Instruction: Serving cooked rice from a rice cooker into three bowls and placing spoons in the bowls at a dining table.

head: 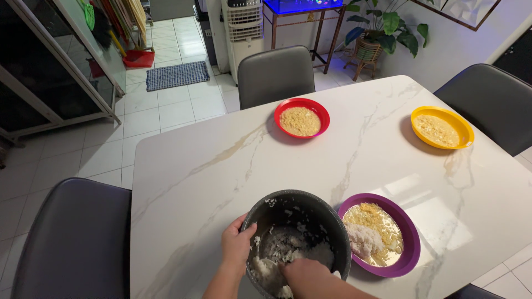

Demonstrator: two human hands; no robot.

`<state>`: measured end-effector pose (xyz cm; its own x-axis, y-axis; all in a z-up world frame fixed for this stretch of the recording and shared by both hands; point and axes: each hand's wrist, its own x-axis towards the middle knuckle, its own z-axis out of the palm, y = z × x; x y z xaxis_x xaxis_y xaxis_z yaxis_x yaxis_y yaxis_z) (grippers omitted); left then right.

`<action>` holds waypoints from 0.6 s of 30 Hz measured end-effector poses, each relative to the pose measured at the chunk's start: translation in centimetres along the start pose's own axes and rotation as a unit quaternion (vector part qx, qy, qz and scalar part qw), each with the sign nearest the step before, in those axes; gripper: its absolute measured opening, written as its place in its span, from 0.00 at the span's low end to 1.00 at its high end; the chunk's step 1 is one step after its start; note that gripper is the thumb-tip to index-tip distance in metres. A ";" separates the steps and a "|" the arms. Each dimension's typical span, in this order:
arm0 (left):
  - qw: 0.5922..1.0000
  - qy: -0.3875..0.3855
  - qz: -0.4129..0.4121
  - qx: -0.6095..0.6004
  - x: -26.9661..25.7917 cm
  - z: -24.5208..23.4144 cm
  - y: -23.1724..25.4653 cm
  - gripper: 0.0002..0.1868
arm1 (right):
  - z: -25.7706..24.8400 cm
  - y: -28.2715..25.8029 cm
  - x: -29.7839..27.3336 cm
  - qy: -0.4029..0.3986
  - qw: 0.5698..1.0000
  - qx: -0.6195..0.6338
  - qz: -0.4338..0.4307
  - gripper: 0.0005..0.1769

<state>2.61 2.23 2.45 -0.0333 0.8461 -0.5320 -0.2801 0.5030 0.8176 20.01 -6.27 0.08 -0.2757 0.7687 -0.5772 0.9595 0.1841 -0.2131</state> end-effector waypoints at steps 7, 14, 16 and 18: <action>0.999 0.006 -0.001 0.051 -0.3 1.4 2.8 0.22 | -6.9 0.9 -4.3 -0.013 0.984 0.174 -0.028 0.21; 1.000 0.008 0.014 0.007 3.0 2.2 4.1 0.22 | -6.9 7.5 0.4 0.030 0.958 0.278 -0.054 0.23; 0.999 0.016 0.028 -0.008 4.7 2.4 4.3 0.22 | -9.7 6.7 -0.1 0.005 0.938 0.346 -0.004 0.24; 0.999 0.022 0.045 -0.022 6.6 2.8 4.7 0.22 | -12.1 6.4 0.1 -0.016 0.910 0.412 0.046 0.26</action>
<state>3.75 10.72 3.41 -0.1027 0.8779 -0.4677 -0.3164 0.4169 0.8521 26.87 2.38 8.18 -0.2110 0.7371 -0.6420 0.6128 -0.4120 -0.6744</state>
